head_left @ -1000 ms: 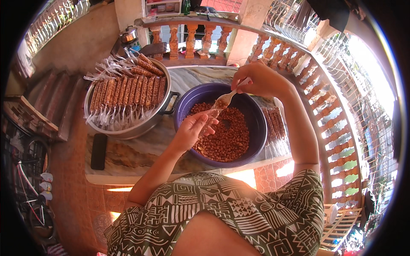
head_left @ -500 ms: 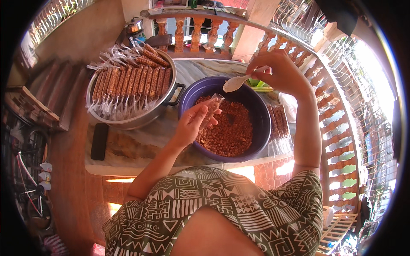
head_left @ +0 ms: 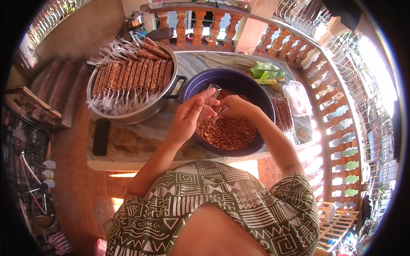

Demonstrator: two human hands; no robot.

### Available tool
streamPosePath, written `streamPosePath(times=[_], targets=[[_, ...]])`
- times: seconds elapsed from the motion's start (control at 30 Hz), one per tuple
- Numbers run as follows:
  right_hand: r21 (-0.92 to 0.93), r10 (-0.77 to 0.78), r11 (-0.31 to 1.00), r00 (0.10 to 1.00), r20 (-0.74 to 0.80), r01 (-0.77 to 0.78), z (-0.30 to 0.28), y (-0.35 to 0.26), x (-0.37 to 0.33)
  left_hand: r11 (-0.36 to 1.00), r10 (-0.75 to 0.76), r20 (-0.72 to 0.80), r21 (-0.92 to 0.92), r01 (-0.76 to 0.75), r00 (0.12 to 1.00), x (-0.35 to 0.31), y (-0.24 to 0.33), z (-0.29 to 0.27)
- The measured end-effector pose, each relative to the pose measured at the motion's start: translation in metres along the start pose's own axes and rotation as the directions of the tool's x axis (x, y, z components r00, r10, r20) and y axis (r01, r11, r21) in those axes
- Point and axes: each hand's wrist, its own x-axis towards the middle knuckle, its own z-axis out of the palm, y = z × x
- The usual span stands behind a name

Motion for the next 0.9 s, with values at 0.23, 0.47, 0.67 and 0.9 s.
streamPosePath(times=[0.23,0.47,0.67,0.9], targets=[[0.236,-0.034,0.971,0.999,0.015,0.03,-0.069,-0.006,-0.034,0.998,-0.056,0.012,0.007,0.056,0.998,0.006,-0.002,0.0],[0.121,-0.033,0.991,0.983,-0.18,0.056,-0.147,-0.037,-0.072,0.973,-0.226,0.112,-0.013,0.228,0.968,0.011,-0.006,-0.002],[-0.021,-0.094,0.996,0.982,-0.165,0.091,-0.176,-0.067,-0.067,0.976,-0.217,0.155,-0.003,0.22,0.964,0.013,-0.007,0.003],[-0.152,-0.076,0.987,0.986,-0.148,0.053,-0.169,-0.093,-0.056,0.961,-0.254,0.153,-0.069,0.266,0.955,0.013,-0.007,0.004]])
